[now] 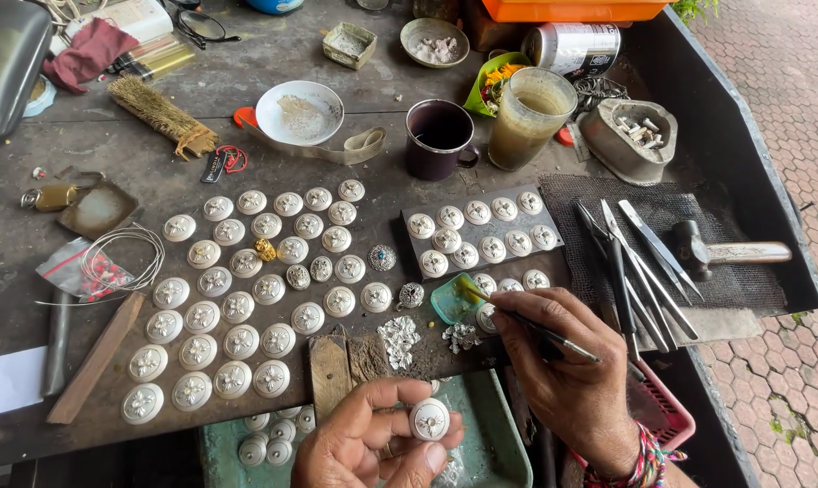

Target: Applying adhesive to small circular jewelry components and placing decorative silver elements using a brush and tweezers.

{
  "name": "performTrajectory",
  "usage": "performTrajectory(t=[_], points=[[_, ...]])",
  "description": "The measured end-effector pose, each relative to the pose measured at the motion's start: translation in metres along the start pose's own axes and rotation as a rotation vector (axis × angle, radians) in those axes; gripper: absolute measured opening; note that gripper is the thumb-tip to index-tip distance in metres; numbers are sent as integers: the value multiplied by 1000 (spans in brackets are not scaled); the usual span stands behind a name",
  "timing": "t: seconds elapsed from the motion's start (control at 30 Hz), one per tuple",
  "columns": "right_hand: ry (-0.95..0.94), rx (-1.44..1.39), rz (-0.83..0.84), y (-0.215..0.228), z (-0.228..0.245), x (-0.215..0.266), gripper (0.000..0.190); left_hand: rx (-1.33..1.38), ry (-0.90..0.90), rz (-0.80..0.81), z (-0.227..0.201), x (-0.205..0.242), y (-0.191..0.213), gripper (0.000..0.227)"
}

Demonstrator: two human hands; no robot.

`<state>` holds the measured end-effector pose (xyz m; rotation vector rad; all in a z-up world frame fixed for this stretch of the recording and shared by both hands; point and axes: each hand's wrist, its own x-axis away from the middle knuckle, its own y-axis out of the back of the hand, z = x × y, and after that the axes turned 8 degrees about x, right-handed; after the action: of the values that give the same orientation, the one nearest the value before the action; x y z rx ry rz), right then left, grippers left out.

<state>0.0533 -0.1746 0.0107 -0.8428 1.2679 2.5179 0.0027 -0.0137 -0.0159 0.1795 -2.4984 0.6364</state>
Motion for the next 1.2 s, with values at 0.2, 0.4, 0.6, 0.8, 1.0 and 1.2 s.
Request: performTrajectory(t=[0.2,0.4,0.6,0.8,1.0,1.2], points=[[-77,-59,-68,5,4,0,11,65,32,-18,-1,0,-1,36],[-345,-412,-90,15,15,6,10,31,-85,-19,0,3,-4,30],[-412,-925,30,12,6,33,8,-116,-232,128,-13,12,-2,27],[-369,-965,170,12,19,30,6,-177,-189,110,-15,12,-1,28],[-384,-847,197,12,23,32,4,-168,-205,113,-13,11,-1,29],[-394,-842,212,12,23,33,6,-159,-208,134,-14,11,-1,29]])
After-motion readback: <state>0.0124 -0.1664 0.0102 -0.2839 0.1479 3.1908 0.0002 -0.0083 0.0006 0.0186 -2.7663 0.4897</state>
